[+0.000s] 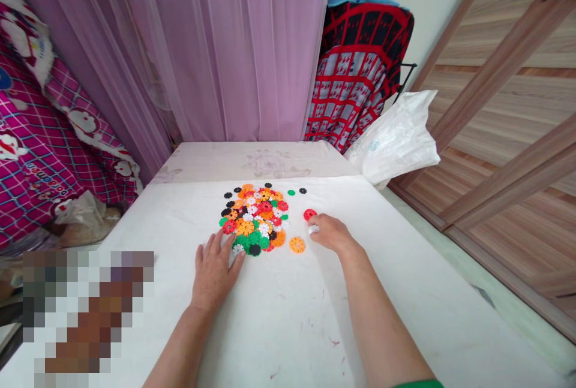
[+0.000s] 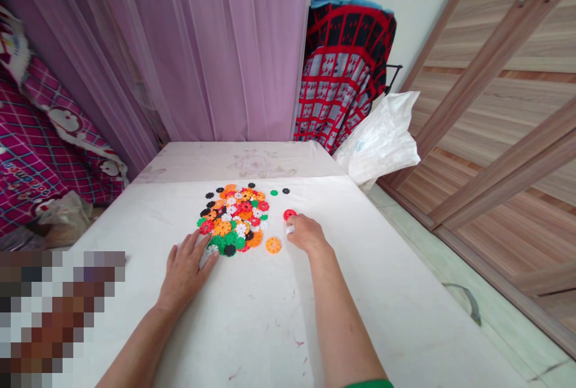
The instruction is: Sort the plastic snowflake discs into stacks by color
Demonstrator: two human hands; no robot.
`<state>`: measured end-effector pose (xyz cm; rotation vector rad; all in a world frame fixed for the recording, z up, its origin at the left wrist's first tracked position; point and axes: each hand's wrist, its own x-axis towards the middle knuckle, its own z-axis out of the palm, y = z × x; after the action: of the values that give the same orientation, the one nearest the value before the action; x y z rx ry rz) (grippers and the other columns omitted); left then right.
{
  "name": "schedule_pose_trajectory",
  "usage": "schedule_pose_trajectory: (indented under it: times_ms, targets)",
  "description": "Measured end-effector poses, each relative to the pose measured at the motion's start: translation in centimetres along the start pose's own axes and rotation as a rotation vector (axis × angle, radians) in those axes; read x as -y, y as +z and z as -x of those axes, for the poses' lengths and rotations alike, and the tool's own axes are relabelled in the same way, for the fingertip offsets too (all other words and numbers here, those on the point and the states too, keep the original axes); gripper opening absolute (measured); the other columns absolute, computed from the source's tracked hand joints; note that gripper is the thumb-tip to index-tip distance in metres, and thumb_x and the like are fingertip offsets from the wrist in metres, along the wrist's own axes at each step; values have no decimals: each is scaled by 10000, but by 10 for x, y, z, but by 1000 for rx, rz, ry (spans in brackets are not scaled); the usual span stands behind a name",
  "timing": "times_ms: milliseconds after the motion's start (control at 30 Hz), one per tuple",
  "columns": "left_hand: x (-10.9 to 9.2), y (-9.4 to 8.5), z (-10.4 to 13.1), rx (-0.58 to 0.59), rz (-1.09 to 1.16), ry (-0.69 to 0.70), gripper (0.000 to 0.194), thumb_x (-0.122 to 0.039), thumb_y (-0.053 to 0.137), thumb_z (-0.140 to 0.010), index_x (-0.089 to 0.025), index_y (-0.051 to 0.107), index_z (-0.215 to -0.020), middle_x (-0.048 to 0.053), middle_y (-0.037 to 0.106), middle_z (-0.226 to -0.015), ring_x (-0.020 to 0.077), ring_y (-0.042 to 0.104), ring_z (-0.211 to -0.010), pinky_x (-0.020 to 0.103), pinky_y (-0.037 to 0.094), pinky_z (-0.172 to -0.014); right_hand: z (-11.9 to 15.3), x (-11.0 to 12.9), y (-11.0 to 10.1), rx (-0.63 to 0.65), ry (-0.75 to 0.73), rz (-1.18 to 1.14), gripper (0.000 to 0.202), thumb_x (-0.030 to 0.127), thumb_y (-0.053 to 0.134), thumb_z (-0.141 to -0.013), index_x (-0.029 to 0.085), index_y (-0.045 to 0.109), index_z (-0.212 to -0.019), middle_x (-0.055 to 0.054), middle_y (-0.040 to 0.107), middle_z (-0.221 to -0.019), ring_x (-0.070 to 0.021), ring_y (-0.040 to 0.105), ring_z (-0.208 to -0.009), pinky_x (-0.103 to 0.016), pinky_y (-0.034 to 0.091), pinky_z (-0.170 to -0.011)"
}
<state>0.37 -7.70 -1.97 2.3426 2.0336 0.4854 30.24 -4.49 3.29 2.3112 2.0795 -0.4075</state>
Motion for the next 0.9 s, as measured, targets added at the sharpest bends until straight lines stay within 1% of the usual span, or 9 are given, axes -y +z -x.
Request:
schedule_pose_trajectory:
  times_ms: [133,233,300,367,467,567,700,800,900]
  targets:
    - [-1,-1,0,5,0,-2,493,-457,398,-921,-224,519,-1338,128,416,-1493,298,353,-1386,557,248,-1125,2,-1,-2,6,5,3,323,251,564,-769,303,636,-1079,5,628,-1216,-182,606,-1042,-250,421,-839]
    - [-2,-2,0,20,2,-10,495,-458,399,-920,-223,521,-1337,128,415,-1494,300,355,-1385,559,245,-1126,7,-1,-10,-2,3,22,351,291,589,-772,305,628,-1120,-11,639,-1190,-189,608,-1027,-257,422,-820]
    - [-2,-3,0,30,3,-9,501,-462,397,-920,-221,519,-1340,129,410,-1496,302,352,-1386,562,244,-1125,10,4,-17,-50,-11,45,331,328,584,-795,293,636,-1120,-25,650,-1143,-191,615,-986,-263,424,-788]
    - [-2,-3,0,35,4,-4,503,-462,393,-920,-221,515,-1345,129,409,-1498,302,348,-1389,565,241,-1126,11,14,-18,-125,-40,54,272,319,545,-835,277,658,-1079,-32,659,-1104,-185,616,-953,-266,420,-767]
    - [-2,-4,-1,45,3,-6,506,-457,396,-919,-215,511,-1349,132,409,-1497,304,344,-1391,567,238,-1127,5,35,-9,-198,-123,31,244,223,510,-854,252,678,-1029,-36,675,-1084,-185,587,-1009,-269,407,-801]
    - [-3,-5,-1,46,2,-15,504,-456,406,-916,-216,516,-1346,130,412,-1495,306,347,-1389,562,239,-1128,-3,51,9,-183,-194,32,224,178,536,-833,222,686,-994,-54,695,-1052,-197,561,-1045,-281,391,-843]
    - [-3,-4,0,25,1,-9,495,-457,412,-913,-228,522,-1338,128,422,-1489,306,353,-1384,568,248,-1122,-9,59,23,-197,-186,14,190,216,552,-847,204,679,-988,-62,699,-1043,-199,571,-1016,-290,383,-843]
    - [-2,-3,0,26,4,-3,498,-457,408,-913,-222,519,-1338,128,415,-1494,307,351,-1384,572,246,-1121,-10,63,25,-208,-176,7,190,231,554,-848,199,671,-994,-63,699,-1037,-198,582,-996,-290,382,-840]
    - [-2,-2,0,16,9,3,493,-455,400,-916,-219,523,-1332,129,415,-1493,304,346,-1385,573,246,-1120,-10,65,24,-215,-164,13,210,225,564,-826,193,660,-1009,-68,703,-1014,-200,595,-974,-288,386,-819]
